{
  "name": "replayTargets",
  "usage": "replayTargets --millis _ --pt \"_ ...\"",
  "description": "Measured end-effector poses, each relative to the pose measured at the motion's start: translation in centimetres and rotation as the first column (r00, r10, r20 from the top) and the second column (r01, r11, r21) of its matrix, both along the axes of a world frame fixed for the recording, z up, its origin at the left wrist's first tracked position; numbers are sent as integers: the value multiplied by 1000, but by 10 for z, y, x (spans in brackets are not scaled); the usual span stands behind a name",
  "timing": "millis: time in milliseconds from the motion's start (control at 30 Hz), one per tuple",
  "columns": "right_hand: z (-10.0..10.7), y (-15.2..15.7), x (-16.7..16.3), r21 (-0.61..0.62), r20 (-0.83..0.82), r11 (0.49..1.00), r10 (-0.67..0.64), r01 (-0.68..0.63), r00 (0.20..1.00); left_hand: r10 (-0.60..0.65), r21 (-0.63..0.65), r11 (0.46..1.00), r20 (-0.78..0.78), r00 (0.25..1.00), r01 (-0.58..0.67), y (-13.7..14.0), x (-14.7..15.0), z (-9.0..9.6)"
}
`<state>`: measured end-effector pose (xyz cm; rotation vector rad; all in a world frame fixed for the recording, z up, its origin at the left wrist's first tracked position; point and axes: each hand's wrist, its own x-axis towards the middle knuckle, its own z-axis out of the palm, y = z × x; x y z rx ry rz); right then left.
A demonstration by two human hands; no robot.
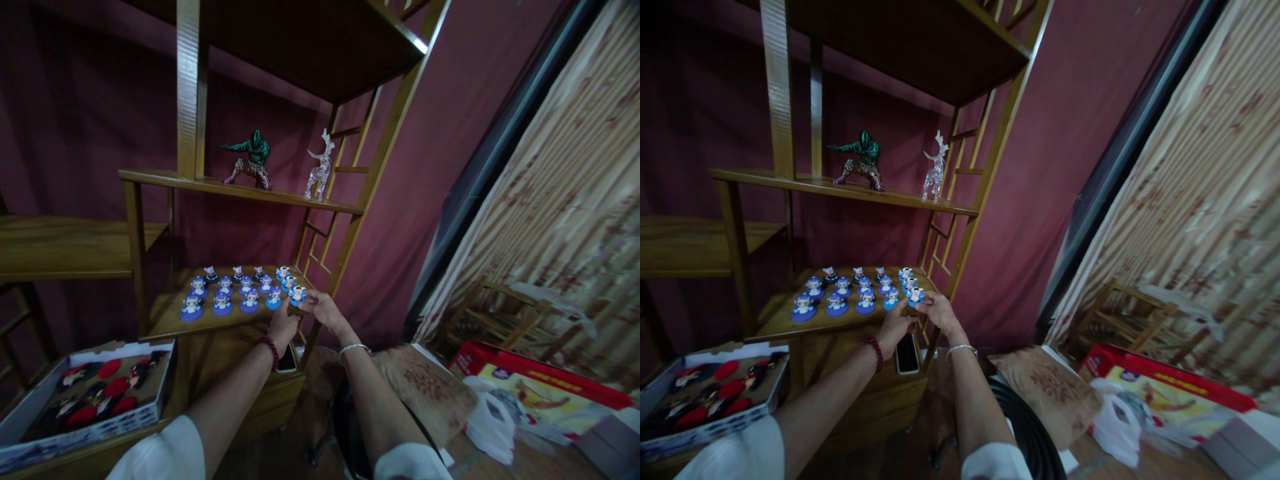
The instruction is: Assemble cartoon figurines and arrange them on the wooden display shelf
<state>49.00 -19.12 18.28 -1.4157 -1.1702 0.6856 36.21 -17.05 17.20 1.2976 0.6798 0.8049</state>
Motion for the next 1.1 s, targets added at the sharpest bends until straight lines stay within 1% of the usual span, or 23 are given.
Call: replayTargets --millis 167,300,533,667,800,967,1033,1100 --pt "-2 4 2 -18 39 998 -56 56 998 31 39 999 -25 999 -30 4 3 -7" --pt "-2 4 2 -16 78 998 -58 59 995 43 65 997 -22 999 -42 5 4 -10" --pt "-4 5 3 -12 84 997 -70 71 994 53 50 997 -32 998 -51 7 5 -16" --pt "-5 4 3 -4 67 997 -76 77 995 47 59 997 -43 998 -45 6 4 -15" --pt "-5 4 4 -24 65 996 -87 89 994 43 74 996 -57 997 -39 3 2 -11" --pt "-6 3 4 -16 83 997 -69 70 994 73 176 983 -65 995 -60 2 1 -10" --pt "-6 3 5 -18 91 997 -68 70 994 89 255 965 -84 993 -65 2 1 -12" --pt "-7 4 5 -21 85 998 -58 60 995 107 354 933 -102 989 -64 3 1 -14"
